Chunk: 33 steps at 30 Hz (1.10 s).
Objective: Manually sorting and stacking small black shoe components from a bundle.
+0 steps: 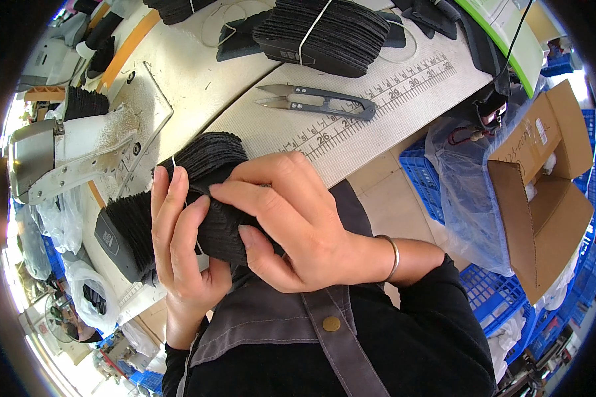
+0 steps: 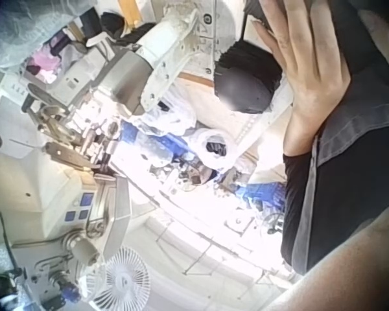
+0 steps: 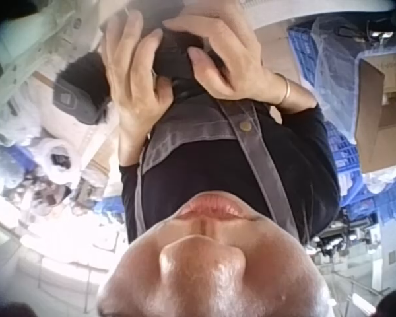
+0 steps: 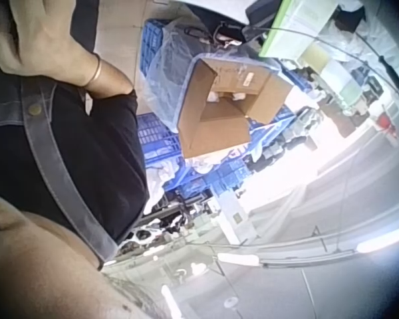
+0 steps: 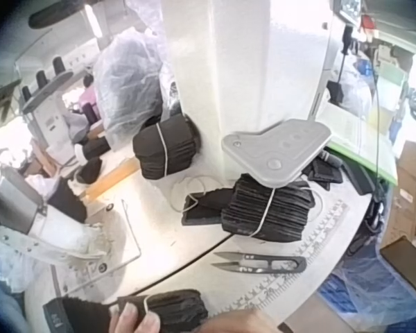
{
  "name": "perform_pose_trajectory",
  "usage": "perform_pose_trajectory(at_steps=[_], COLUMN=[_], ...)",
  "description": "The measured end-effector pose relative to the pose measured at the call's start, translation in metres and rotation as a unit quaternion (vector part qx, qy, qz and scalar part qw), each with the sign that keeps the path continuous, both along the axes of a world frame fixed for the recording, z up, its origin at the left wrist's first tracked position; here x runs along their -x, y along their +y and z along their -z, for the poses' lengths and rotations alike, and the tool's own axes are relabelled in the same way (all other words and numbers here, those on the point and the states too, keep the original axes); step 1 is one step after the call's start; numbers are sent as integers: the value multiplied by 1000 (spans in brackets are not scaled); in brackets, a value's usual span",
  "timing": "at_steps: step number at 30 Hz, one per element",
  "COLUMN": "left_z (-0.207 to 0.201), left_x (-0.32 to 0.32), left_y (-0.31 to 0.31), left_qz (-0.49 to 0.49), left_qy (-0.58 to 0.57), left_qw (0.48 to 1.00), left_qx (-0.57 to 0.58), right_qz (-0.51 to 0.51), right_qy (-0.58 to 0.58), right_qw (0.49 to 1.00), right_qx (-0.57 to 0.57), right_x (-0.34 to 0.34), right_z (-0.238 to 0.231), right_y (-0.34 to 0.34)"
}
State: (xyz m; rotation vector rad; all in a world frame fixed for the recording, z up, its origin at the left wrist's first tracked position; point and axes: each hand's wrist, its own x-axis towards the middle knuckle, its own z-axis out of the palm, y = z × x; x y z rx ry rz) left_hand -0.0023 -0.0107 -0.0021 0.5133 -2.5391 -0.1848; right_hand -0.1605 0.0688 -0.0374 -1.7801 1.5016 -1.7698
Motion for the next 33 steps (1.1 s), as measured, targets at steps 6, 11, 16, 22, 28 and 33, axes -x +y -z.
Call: perform_pose_trajectory(at_steps=[6, 11, 16, 22, 28, 33], left_z=[-2, -5, -8, -8, -12, -13], left_x=[-1, 0, 0, 1, 2, 2], left_y=[0, 0, 0, 0, 1, 2], left_qz=[1, 0, -1, -6, -5, -8], left_qy=[-10, -23, -45, -45, -65, -69], left_qw=[1000, 1000, 999, 999, 997, 997], left_qx=[-5, 17, 21, 10, 31, 25], right_qz=[46, 49, 58, 69, 68, 70], right_qy=[51, 46, 90, 114, 100, 103], right_qw=[998, 998, 993, 989, 992, 991], right_qx=[11, 18, 50, 57, 27, 47], right_x=[-4, -9, -8, -8, -8, -9], right_z=[-1, 4, 10, 9, 5, 6], right_y=[3, 3, -2, 0, 3, 2])
